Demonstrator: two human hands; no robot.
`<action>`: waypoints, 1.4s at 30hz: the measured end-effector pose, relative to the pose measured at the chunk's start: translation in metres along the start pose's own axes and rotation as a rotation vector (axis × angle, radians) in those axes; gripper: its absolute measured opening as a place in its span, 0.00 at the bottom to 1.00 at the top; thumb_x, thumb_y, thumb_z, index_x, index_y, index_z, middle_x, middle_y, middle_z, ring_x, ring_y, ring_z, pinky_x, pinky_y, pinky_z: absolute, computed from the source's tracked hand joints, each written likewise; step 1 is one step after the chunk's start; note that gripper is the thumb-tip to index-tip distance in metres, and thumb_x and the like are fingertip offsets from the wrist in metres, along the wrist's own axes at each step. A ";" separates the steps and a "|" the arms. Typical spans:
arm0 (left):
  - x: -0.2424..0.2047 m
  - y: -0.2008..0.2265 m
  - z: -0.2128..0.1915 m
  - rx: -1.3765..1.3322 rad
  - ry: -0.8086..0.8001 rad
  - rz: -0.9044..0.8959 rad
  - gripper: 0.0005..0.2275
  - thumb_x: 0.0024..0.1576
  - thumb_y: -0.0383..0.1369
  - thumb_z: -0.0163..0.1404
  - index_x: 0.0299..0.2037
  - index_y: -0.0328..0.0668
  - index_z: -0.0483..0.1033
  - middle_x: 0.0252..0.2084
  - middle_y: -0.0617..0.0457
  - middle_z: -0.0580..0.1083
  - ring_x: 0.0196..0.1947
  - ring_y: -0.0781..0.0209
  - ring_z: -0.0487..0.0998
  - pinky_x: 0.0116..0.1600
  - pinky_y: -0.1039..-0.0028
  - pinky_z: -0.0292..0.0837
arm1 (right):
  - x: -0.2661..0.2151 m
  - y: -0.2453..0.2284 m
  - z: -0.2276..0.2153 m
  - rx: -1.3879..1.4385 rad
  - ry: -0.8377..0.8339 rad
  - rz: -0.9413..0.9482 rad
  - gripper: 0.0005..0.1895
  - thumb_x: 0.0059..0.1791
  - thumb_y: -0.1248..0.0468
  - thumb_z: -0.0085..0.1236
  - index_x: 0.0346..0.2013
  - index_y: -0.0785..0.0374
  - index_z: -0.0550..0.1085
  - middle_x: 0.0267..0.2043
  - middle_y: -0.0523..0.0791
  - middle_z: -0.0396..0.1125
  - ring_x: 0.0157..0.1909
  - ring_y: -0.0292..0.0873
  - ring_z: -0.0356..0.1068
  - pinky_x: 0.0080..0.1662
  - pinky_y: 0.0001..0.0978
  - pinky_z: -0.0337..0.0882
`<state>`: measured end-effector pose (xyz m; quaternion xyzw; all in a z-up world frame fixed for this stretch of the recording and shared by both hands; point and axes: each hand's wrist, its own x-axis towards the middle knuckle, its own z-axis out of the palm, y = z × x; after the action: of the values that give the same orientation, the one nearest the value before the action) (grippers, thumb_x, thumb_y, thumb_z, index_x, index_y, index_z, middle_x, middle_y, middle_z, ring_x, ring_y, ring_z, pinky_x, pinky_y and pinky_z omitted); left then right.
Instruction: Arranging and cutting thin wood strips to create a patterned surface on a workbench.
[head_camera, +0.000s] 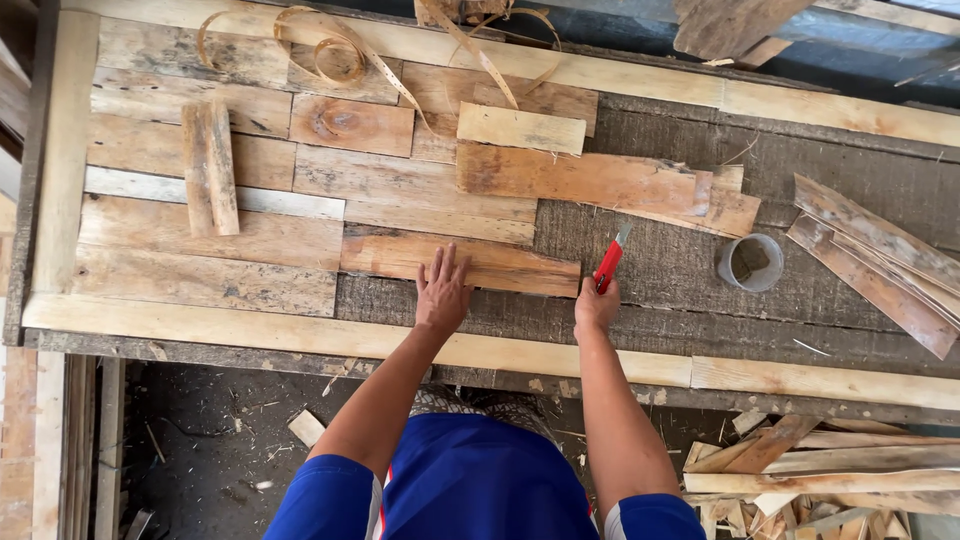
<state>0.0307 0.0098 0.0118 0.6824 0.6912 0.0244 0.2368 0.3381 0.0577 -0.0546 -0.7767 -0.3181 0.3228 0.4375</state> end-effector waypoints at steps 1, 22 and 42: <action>0.002 0.005 0.000 0.000 0.000 0.003 0.28 0.64 0.42 0.42 0.75 0.54 0.51 0.80 0.48 0.40 0.79 0.48 0.39 0.75 0.43 0.35 | -0.003 -0.006 -0.002 0.000 0.003 0.000 0.11 0.50 0.65 0.60 0.46 0.65 0.74 0.38 0.42 0.70 0.38 0.36 0.67 0.44 0.30 0.69; 0.018 0.051 -0.010 0.226 -0.240 -0.042 0.34 0.66 0.40 0.41 0.79 0.64 0.32 0.81 0.44 0.37 0.79 0.42 0.40 0.73 0.35 0.41 | -0.075 -0.060 -0.013 -0.323 -0.538 -0.160 0.17 0.60 0.55 0.34 0.57 0.60 0.64 0.31 0.43 0.67 0.25 0.37 0.70 0.25 0.34 0.71; 0.021 0.045 -0.004 0.178 -0.229 -0.046 0.32 0.66 0.44 0.42 0.78 0.66 0.36 0.81 0.46 0.38 0.79 0.44 0.40 0.72 0.32 0.40 | -0.139 -0.075 0.029 -0.584 -0.563 -0.491 0.41 0.52 0.76 0.43 0.77 0.65 0.39 0.69 0.62 0.56 0.62 0.59 0.68 0.55 0.43 0.77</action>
<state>0.0722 0.0339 0.0249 0.6831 0.6744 -0.1203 0.2532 0.2172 -0.0051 0.0310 -0.6513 -0.6760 0.3049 0.1608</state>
